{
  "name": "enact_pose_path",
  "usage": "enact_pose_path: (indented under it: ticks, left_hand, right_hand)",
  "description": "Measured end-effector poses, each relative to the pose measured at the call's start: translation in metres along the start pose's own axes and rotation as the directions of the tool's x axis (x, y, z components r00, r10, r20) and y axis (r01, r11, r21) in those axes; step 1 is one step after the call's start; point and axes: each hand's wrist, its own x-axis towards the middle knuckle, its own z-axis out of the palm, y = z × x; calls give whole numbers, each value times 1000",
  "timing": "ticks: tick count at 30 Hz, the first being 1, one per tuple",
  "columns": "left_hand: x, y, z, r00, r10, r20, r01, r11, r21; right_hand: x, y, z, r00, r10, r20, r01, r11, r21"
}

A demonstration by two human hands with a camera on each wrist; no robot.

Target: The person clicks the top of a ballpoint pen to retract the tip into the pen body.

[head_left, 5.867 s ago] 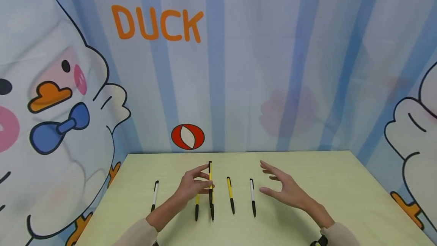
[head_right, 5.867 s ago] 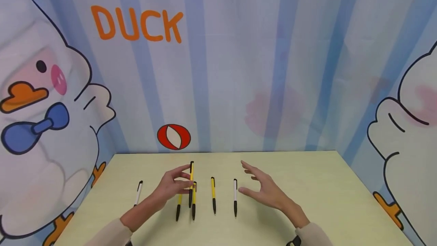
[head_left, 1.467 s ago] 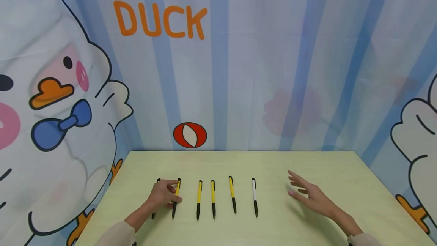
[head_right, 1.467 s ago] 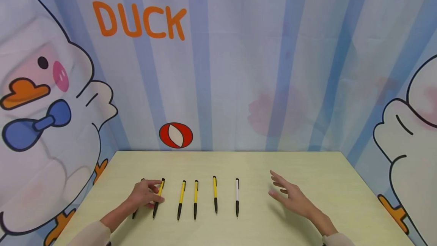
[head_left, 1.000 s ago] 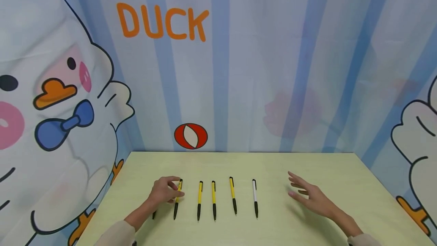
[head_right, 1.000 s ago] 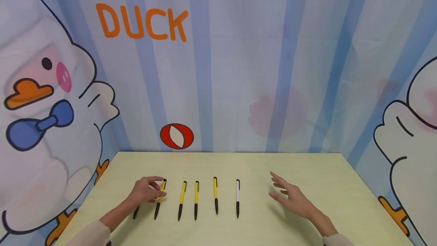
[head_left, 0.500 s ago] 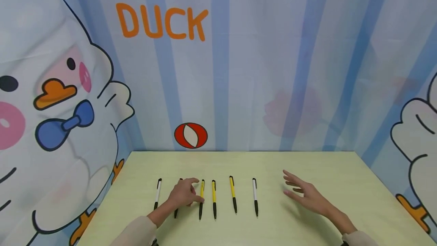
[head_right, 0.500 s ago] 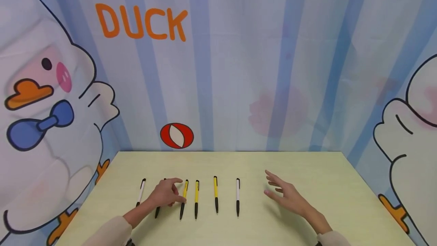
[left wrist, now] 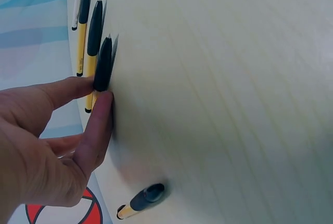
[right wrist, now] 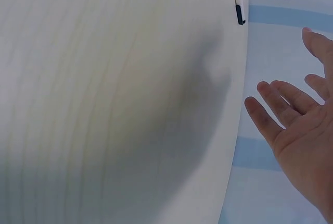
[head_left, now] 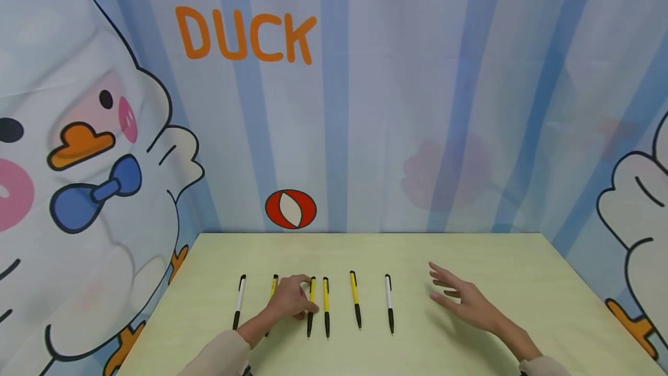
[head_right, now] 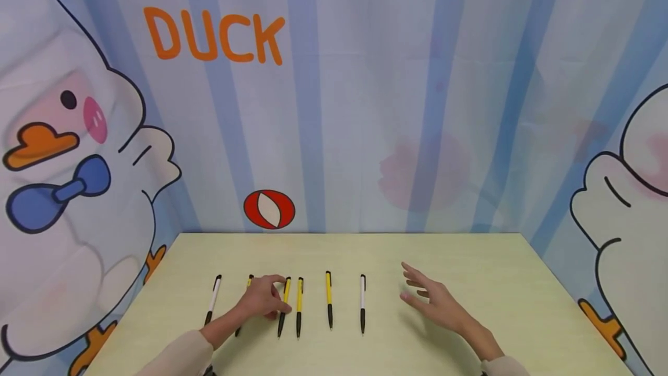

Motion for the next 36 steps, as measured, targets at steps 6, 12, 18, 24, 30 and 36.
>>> enact_pose_path:
  ticks: [6, 12, 18, 24, 30, 36]
  left_hand:
    - [1, 6, 2, 999, -3, -36, 4, 999, 46]
    - [-2, 5, 0, 997, -36, -69, 39, 999, 32]
    - [-7, 1, -10, 995, -66, -77, 63, 997, -46]
    - [-14, 7, -19, 995, -72, -63, 61, 984, -167]
    - [-18, 18, -20, 997, -71, -33, 57, 948, -312]
    - [-15, 33, -13, 998, -56, -29, 38, 900, -433]
  right_hand:
    - [0, 1, 0, 1000, 10, 24, -11, 1000, 17]
    - [0, -1, -1, 1000, 5, 22, -6, 1000, 23]
    - [4, -2, 0, 999, 9, 32, -9, 1000, 21]
    - [7, -5, 0, 1000, -6, 18, 6, 1000, 6]
    - [8, -5, 1, 999, -31, 7, 31, 1000, 3]
    - [14, -13, 6, 998, -65, 10, 65, 998, 5]
